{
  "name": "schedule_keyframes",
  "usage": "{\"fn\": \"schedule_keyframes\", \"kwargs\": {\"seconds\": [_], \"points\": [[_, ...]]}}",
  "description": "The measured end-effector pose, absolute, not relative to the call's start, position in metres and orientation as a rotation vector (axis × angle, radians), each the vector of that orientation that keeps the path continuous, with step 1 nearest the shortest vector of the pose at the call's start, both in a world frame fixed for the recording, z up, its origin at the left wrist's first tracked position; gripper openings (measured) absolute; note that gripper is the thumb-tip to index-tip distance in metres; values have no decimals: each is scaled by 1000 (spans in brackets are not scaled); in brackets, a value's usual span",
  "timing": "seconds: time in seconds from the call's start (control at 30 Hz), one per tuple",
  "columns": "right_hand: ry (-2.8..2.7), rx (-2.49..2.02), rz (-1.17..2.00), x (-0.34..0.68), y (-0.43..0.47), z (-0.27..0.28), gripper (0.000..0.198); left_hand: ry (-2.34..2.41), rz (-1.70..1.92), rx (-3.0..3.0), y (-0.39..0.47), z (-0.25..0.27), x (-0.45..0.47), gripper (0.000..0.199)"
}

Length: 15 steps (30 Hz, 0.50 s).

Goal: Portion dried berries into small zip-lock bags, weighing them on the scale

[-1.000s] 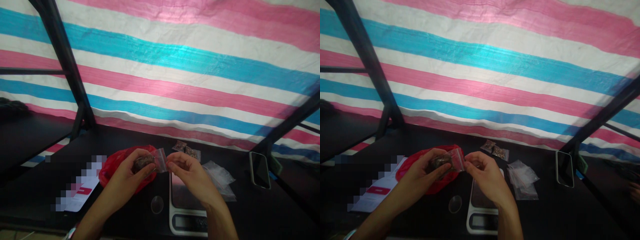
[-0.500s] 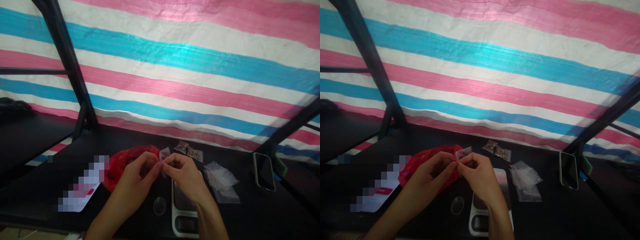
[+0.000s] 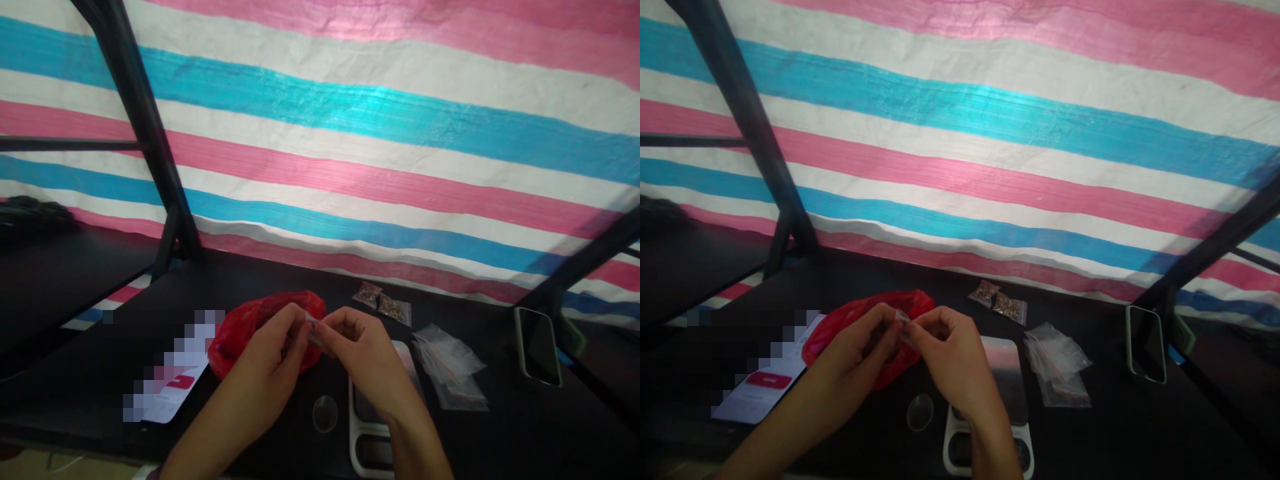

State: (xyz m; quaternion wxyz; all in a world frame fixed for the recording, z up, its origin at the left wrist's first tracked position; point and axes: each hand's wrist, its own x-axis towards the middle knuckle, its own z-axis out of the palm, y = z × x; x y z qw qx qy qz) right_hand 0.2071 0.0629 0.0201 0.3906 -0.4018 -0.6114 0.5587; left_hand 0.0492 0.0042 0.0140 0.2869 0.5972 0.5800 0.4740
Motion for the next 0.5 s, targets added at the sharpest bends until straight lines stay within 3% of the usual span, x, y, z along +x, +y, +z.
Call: {"fn": "schedule_keyframes", "kwargs": {"seconds": [0.17,0.3,0.5], "points": [[-1583,-991,1323,207,64,21,22,1651,1287,1619,7,14,46,21],[-1558,-958,1313,202,67,16,36,1522,1493,1404,8,17,32,27],[-1344,-903,1660,176,75,-2,60,1481,1599,1222,6,20,14,44]]}}
